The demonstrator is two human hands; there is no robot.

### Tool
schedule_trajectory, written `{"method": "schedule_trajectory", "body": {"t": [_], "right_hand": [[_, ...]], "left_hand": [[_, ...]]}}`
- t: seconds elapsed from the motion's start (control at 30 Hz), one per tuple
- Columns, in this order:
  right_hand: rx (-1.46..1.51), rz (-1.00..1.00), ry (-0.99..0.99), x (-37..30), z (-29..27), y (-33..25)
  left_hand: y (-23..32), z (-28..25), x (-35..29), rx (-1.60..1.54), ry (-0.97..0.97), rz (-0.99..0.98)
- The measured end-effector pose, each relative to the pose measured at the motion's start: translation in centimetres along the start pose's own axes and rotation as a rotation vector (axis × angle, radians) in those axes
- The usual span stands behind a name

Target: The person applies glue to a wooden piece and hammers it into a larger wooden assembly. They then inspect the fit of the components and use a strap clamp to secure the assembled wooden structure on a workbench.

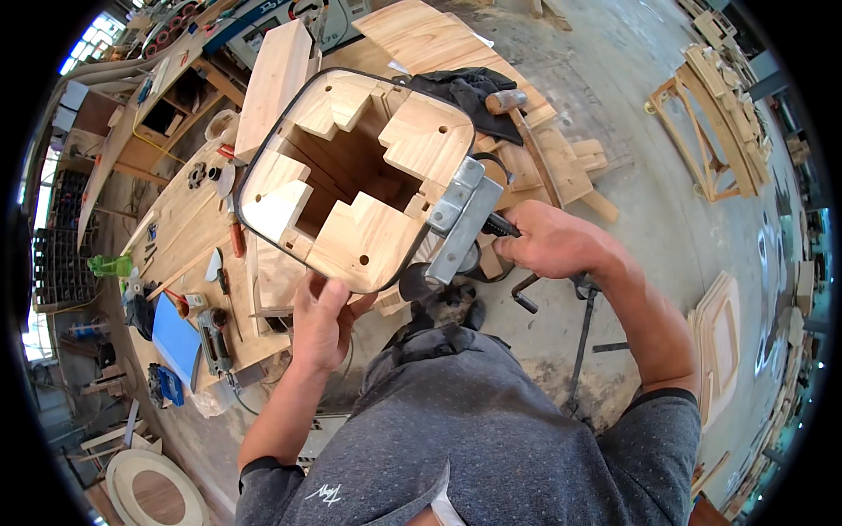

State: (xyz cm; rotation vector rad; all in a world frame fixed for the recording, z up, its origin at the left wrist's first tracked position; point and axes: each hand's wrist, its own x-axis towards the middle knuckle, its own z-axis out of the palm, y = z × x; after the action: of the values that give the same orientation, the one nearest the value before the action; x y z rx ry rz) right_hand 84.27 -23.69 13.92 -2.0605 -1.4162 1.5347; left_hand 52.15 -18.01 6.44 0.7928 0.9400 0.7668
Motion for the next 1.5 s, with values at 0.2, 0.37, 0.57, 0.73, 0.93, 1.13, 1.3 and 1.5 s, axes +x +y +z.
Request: {"method": "schedule_trajectory", "body": {"t": [0.2, 0.37, 0.57, 0.73, 0.93, 1.13, 1.3, 1.5], "right_hand": [[0.004, -0.033, 0.007, -0.1, 0.3, 0.1], [-0.053, -0.046, -0.002, -0.2, -0.2, -0.6], [0.005, 0.028, -0.035, -0.2, -0.6, -0.7], [0.004, 0.025, -0.023, 0.3, -0.2, 0.0], [0.009, 0.074, -0.023, 0.2, -0.3, -0.7], [-0.008, 0.064, -0.019, 0.1, -0.2, -0.9], [-0.041, 0.065, -0.032, 0.0, -0.6, -0.9], [-0.172, 0.077, -0.04, -0.3, -0.9, -2.3]], "left_hand": [[0.9, 0.9, 0.1, -0.089, 0.026, -0.053], [1.0, 0.5, 0.2, -0.149, -0.006, -0.071], [1.2, -1.4, 0.8, 0.26, 0.086, 0.027], [1.1, -5.8, 7.2, 0.307, 0.198, 0.552], [3.0, -7.5, 12.4, 0.254, 0.439, 0.55], [8.5, -6.4, 10.8, 0.683, 0.34, 0.53], [10.2, -8.0, 12.1, 0.781, 0.187, 0.452], [11.9, -7.9, 12.8, 0.988, 0.197, 0.387]]}}
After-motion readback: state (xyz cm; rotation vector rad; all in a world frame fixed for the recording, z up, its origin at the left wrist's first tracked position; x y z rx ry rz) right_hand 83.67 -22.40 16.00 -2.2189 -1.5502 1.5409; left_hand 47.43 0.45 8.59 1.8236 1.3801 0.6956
